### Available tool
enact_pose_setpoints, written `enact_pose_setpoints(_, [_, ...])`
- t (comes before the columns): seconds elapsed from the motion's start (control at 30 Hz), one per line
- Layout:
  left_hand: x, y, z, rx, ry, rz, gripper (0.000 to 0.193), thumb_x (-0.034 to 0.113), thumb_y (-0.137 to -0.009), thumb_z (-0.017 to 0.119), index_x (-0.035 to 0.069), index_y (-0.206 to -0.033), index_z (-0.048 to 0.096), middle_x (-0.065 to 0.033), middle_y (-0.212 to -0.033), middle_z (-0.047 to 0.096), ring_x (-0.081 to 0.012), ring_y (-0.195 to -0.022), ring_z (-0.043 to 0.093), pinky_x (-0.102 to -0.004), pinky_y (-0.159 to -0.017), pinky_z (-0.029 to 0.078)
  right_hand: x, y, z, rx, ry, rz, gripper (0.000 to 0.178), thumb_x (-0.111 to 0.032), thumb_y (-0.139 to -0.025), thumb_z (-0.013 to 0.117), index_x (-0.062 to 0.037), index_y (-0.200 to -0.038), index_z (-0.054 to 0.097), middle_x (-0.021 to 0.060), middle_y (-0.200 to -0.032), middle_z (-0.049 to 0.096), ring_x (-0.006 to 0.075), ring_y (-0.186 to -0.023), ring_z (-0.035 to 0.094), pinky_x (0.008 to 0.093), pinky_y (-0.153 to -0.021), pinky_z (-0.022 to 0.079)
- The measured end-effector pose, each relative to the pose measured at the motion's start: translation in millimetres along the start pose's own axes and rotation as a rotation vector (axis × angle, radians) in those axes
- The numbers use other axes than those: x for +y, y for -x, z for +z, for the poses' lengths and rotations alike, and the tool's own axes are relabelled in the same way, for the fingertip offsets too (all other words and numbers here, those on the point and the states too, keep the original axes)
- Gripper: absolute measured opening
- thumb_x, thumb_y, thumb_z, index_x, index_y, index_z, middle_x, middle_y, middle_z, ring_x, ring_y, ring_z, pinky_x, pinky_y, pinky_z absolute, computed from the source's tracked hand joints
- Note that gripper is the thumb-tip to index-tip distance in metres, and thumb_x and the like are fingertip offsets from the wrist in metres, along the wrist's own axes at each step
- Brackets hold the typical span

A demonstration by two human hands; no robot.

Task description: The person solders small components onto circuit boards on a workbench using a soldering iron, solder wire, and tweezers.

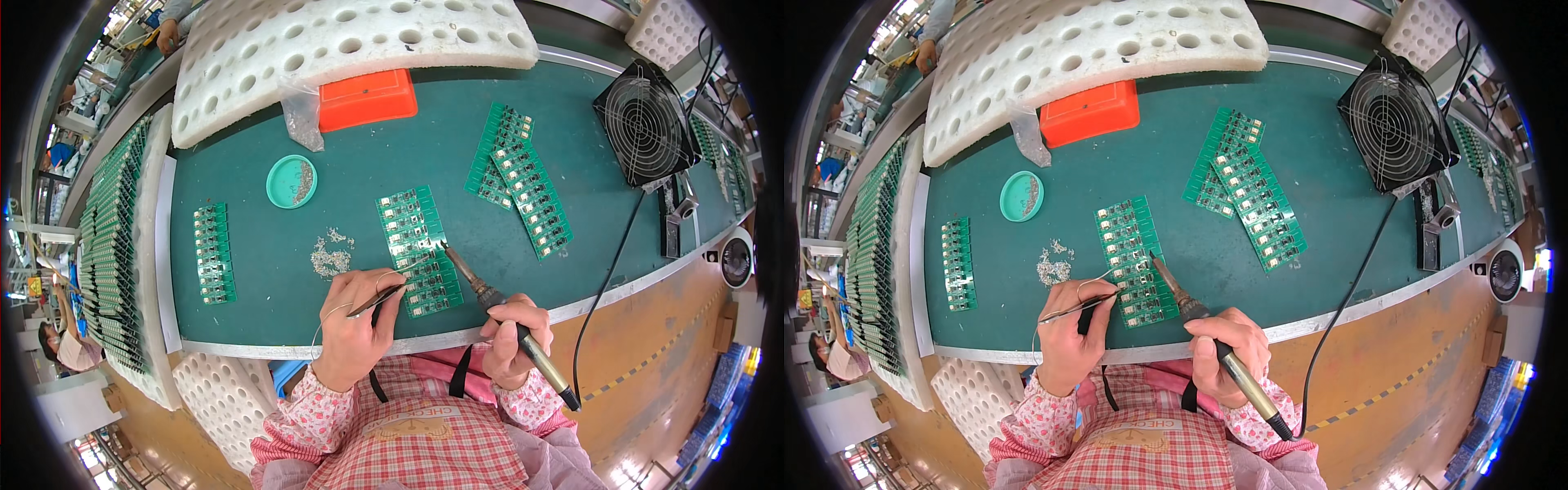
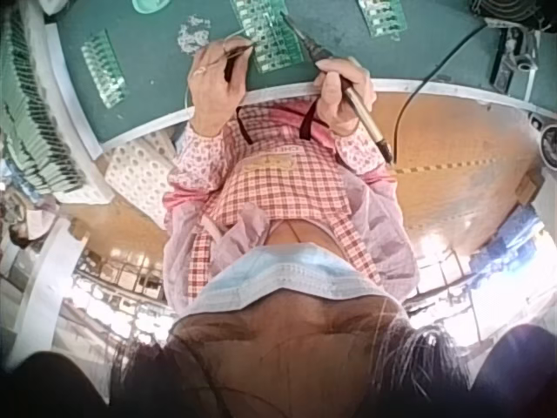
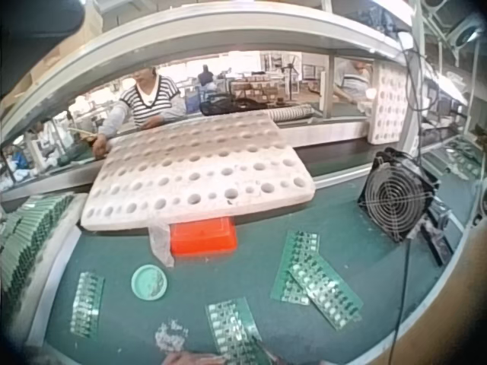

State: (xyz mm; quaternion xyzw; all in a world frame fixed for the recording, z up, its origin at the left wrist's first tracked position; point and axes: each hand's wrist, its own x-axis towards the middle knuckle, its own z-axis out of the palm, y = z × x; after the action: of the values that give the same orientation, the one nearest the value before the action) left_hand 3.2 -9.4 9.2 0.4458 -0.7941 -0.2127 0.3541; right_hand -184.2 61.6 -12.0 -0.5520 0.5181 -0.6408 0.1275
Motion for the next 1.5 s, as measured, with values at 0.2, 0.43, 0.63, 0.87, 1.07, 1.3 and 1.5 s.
enact_pose_setpoints(0.2, [-0.7,0.3,0.4,0.005,0.002,-0.001,0.019,-0.004,-0.081,0.072,0.005,-0.097,0.069,-0.0087,-0.095,0.071,-0.0286,-0.085,0.064,-0.0365,-0.075,0.051,0.4,1.8,0.0,0.009,-0.015,0.000,0.012,-0.011,-0.093,0.062,0.0002,-0.094,0.065,0.0045,-0.060,0.061,0.0170,-0.051,0.059,0.0299,-0.050,0.049])
enact_pose_setpoints(0.43, [-0.1,0.4,-1.0,-0.002,0.032,-0.013,0.019,-0.002,-0.081,0.073,0.006,-0.098,0.068,-0.0086,-0.096,0.071,-0.0291,-0.086,0.064,-0.0369,-0.075,0.051,-9.4,-7.1,-1.6,0.076,-0.219,-0.101,0.021,-0.019,-0.097,0.059,0.0017,-0.093,0.063,0.0042,-0.059,0.061,0.0158,-0.049,0.054,0.0309,-0.046,0.043])
enact_pose_setpoints(0.63, [-0.8,1.0,-1.3,-0.002,0.039,-0.011,0.019,-0.001,-0.082,0.073,0.006,-0.099,0.069,-0.0088,-0.096,0.071,-0.0294,-0.086,0.063,-0.0374,-0.075,0.051,-14.8,-9.2,-4.0,0.054,-0.271,-0.119,0.027,-0.024,-0.097,0.061,0.0012,-0.088,0.066,0.0048,-0.061,0.062,0.0185,-0.051,0.055,0.0330,-0.048,0.046])
enact_pose_setpoints(0.87, [-0.7,1.3,-0.7,0.001,0.035,-0.015,0.025,-0.002,-0.080,0.074,0.006,-0.103,0.067,-0.0070,-0.096,0.071,-0.0266,-0.084,0.066,-0.0357,-0.080,0.049,-16.1,-9.1,-3.4,0.033,-0.271,-0.081,0.029,-0.025,-0.096,0.062,0.0006,-0.084,0.068,0.0052,-0.062,0.063,0.0202,-0.052,0.057,0.0339,-0.050,0.048])
enact_pose_setpoints(1.07, [-3.3,2.2,0.0,-0.001,0.034,0.013,0.026,-0.002,-0.081,0.073,0.006,-0.104,0.067,-0.0073,-0.097,0.071,-0.0267,-0.084,0.066,-0.0361,-0.080,0.049,-17.4,-9.8,-2.8,0.030,-0.258,-0.078,0.029,-0.025,-0.096,0.062,0.0007,-0.085,0.067,0.0049,-0.060,0.062,0.0197,-0.051,0.057,0.0337,-0.049,0.047])
enact_pose_setpoints(1.3, [-3.0,1.7,-0.8,-0.007,0.027,0.020,0.028,-0.002,-0.080,0.074,0.006,-0.106,0.066,-0.0074,-0.098,0.071,-0.0275,-0.084,0.066,-0.0369,-0.081,0.049,-11.1,-6.7,-4.6,-0.046,-0.171,-0.005,0.010,-0.012,-0.091,0.062,-0.0017,-0.090,0.064,0.0046,-0.059,0.061,0.0168,-0.049,0.054,0.0321,-0.047,0.044])
enact_pose_setpoints(1.5, [0.1,-1.2,-0.4,0.010,0.033,0.010,0.022,-0.006,-0.079,0.072,0.005,-0.097,0.067,-0.0081,-0.095,0.070,-0.0303,-0.083,0.061,-0.0383,-0.073,0.049,-9.9,-8.0,-4.6,-0.210,-0.046,0.078,0.005,-0.005,-0.085,0.064,-0.0037,-0.089,0.065,0.0056,-0.062,0.062,0.0192,-0.047,0.054,0.0316,-0.047,0.043])
